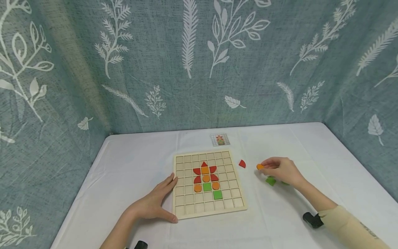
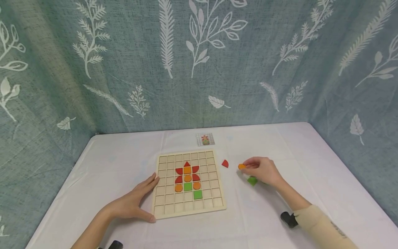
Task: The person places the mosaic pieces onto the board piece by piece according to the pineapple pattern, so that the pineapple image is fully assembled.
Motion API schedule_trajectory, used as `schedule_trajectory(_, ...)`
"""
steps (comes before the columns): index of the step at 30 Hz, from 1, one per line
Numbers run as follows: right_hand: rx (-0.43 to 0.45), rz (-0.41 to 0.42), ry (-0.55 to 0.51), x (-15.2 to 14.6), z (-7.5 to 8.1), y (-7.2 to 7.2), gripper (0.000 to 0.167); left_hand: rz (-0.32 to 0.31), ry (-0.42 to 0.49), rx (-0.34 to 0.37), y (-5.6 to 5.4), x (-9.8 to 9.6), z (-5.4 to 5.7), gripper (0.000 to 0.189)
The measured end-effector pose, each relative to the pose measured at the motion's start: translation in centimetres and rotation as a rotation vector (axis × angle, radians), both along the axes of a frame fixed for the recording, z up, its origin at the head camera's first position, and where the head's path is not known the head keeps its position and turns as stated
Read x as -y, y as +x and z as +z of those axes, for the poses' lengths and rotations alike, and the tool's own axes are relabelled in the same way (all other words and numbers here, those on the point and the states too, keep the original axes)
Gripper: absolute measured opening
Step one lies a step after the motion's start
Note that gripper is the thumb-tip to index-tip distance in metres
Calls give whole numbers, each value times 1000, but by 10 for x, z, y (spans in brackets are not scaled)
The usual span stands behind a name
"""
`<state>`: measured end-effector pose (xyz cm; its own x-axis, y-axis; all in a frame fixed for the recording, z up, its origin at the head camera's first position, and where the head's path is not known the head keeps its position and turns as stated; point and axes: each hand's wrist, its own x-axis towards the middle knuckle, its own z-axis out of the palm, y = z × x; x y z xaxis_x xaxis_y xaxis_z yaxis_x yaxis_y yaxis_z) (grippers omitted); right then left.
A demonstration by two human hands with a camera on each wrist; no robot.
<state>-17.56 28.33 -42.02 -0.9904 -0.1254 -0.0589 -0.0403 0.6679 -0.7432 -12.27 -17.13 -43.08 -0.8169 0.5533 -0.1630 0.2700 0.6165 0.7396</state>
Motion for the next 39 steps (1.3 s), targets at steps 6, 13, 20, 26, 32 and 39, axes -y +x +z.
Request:
schedule_trajectory(6, 57, 13, -161, 22, -2, 4, 36, 1, -1, -4, 1, 0, -2, 124)
schedule_trajectory(13, 71, 105, -258, 53, -8, 10, 32, 13, -9, -7, 1, -2, -4, 124)
schedule_trajectory(20, 60, 209, -231, 85, -8, 15, 29, 18, -12, -12, 1, -3, -6, 124)
schedule_trajectory(26, 63, 283, -199, 111, -8, 18, 25, 12, -15, -22, 1, -2, -6, 124)
schedule_trajectory(32, 19, 426, -144, 132, -14, 20, 19, 4, -10, -33, 0, -2, -6, 124)
schedule_trajectory(39, -125, 569, -25, 149, -17, 24, 13, 5, -9, -27, 1, -3, -7, 124)
